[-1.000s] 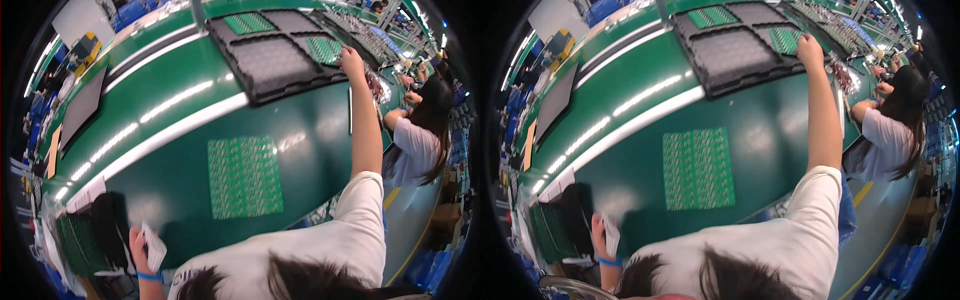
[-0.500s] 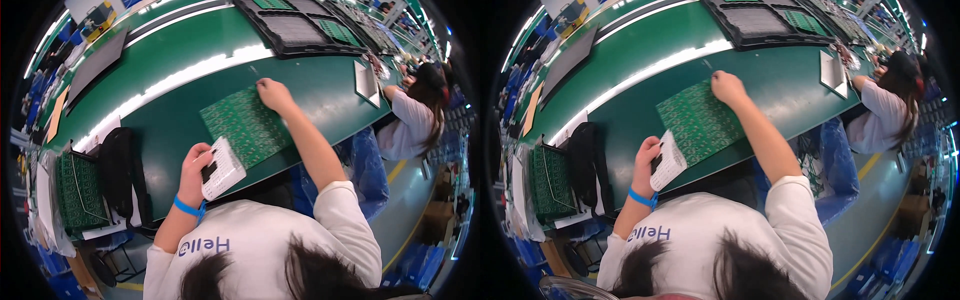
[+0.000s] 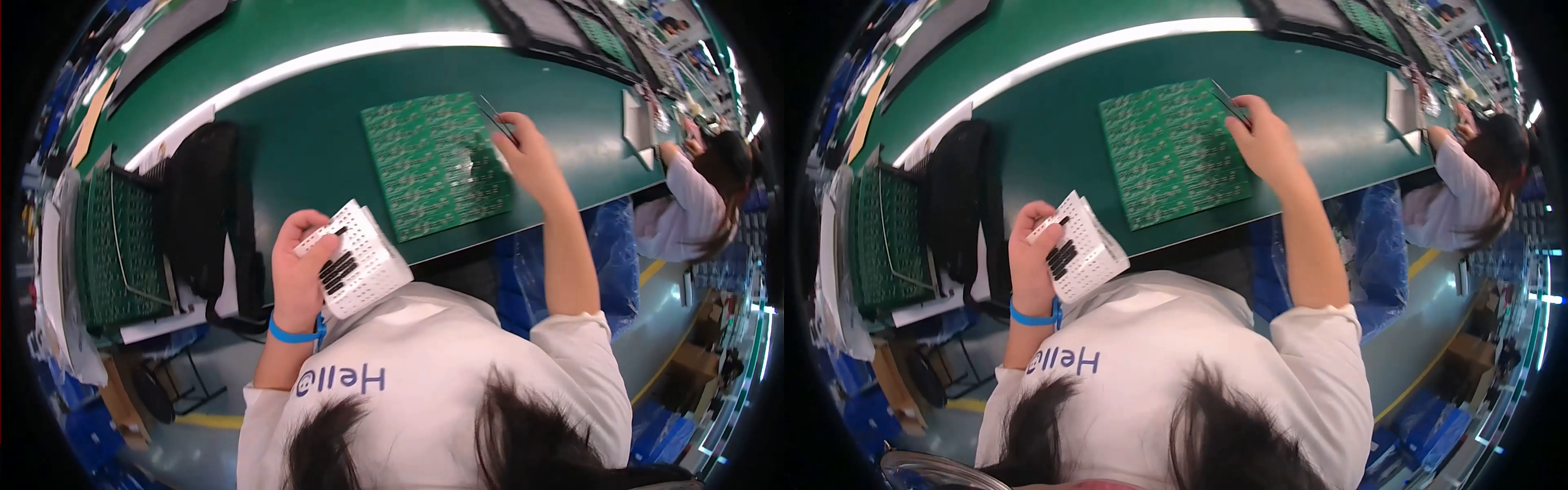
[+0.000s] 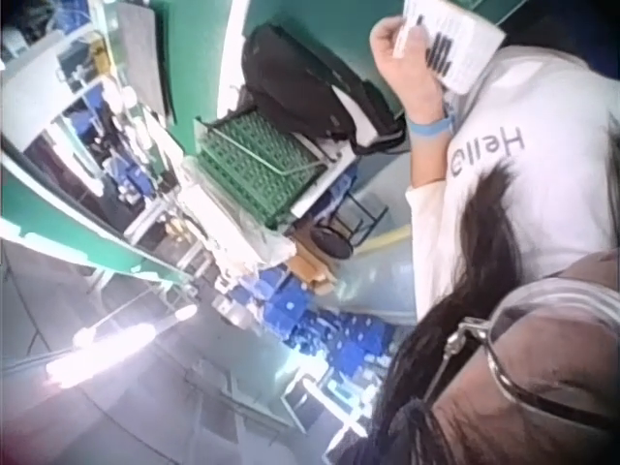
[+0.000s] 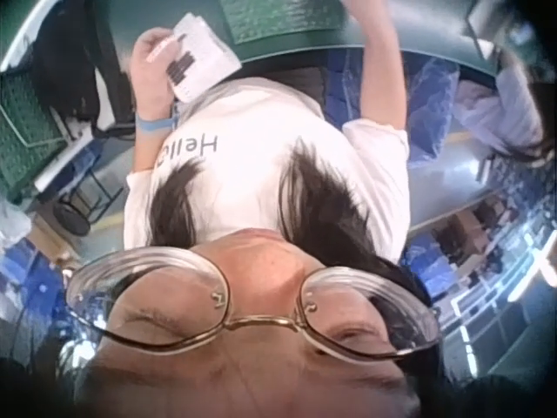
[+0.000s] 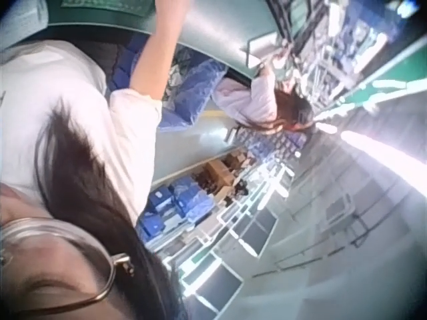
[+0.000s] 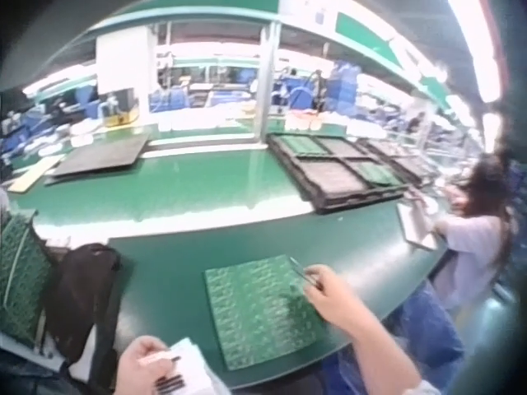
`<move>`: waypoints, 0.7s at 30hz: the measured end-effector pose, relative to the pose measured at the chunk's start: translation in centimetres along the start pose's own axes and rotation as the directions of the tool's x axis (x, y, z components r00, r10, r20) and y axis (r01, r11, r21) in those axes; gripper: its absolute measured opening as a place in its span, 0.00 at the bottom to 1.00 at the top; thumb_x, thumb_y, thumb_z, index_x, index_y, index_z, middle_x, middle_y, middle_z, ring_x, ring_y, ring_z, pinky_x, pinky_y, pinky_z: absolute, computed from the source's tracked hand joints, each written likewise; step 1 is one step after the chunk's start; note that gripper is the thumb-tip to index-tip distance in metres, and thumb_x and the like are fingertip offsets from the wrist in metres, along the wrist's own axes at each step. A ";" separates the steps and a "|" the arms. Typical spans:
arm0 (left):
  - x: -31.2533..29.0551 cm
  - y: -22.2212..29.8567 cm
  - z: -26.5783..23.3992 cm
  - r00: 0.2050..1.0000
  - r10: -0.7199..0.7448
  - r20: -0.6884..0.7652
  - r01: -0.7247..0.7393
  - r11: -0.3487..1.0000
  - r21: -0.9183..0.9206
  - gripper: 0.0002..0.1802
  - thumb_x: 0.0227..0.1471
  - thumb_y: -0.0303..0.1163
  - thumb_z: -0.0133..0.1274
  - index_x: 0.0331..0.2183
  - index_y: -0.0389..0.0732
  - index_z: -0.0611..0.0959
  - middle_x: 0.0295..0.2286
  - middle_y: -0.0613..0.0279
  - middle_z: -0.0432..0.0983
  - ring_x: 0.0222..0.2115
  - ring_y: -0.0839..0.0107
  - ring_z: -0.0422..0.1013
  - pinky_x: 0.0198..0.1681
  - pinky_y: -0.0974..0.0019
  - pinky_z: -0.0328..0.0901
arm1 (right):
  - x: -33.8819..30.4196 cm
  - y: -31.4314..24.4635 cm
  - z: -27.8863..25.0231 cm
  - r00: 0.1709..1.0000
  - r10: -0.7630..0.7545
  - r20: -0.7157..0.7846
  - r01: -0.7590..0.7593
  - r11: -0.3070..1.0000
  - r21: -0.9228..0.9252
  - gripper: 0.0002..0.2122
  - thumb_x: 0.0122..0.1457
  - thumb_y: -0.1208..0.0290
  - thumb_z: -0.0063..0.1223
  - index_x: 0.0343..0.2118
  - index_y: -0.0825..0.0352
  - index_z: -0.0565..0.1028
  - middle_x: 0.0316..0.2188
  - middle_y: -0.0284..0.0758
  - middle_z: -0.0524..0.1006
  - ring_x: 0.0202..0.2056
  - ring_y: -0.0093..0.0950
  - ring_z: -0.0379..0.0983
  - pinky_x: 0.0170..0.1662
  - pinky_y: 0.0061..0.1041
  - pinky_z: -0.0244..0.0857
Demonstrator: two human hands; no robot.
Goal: The recorder is using tweezers to pick small electronic components from a carrier strip and precisely place them onto several printed circuit boards on an assembly line.
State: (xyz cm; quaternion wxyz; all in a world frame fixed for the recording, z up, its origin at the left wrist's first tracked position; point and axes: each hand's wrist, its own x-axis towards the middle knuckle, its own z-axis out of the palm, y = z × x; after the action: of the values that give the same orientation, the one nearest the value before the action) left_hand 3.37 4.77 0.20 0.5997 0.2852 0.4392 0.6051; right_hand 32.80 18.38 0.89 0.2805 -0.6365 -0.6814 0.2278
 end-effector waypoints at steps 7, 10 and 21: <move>1.0 0.9 1.0 0.985 -0.059 0.162 0.017 0.968 0.252 0.20 0.49 0.21 0.51 0.46 0.36 0.68 0.31 0.62 0.74 0.32 0.79 0.69 0.35 0.76 0.64 | -5.5 -3.8 -0.2 0.968 -0.159 0.195 0.068 0.911 0.408 0.10 0.56 0.76 0.48 0.41 0.67 0.72 0.24 0.35 0.73 0.25 0.24 0.68 0.29 0.21 0.62; 0.9 1.1 1.6 0.966 -0.131 0.223 0.049 0.939 0.342 0.20 0.49 0.21 0.50 0.46 0.36 0.67 0.31 0.62 0.74 0.32 0.80 0.69 0.35 0.75 0.64 | -5.8 -4.8 0.9 0.792 -0.611 0.013 0.595 0.776 0.209 0.10 0.49 0.76 0.57 0.36 0.62 0.76 0.27 0.32 0.74 0.24 0.24 0.70 0.25 0.21 0.61; 0.4 1.2 3.2 0.940 -0.211 0.269 0.159 0.967 0.201 0.18 0.52 0.19 0.46 0.46 0.35 0.66 0.33 0.57 0.76 0.34 0.78 0.71 0.36 0.75 0.65 | -6.1 -3.2 2.2 0.647 -0.762 0.031 0.761 0.648 0.037 0.11 0.41 0.71 0.63 0.31 0.57 0.78 0.26 0.27 0.75 0.22 0.24 0.70 0.22 0.22 0.60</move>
State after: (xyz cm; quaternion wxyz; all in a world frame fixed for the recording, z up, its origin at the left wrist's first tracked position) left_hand 5.58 5.90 2.64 0.6840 0.3797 0.4238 0.4565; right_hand 29.21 12.13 0.85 0.3417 -0.2839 -0.8891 0.1102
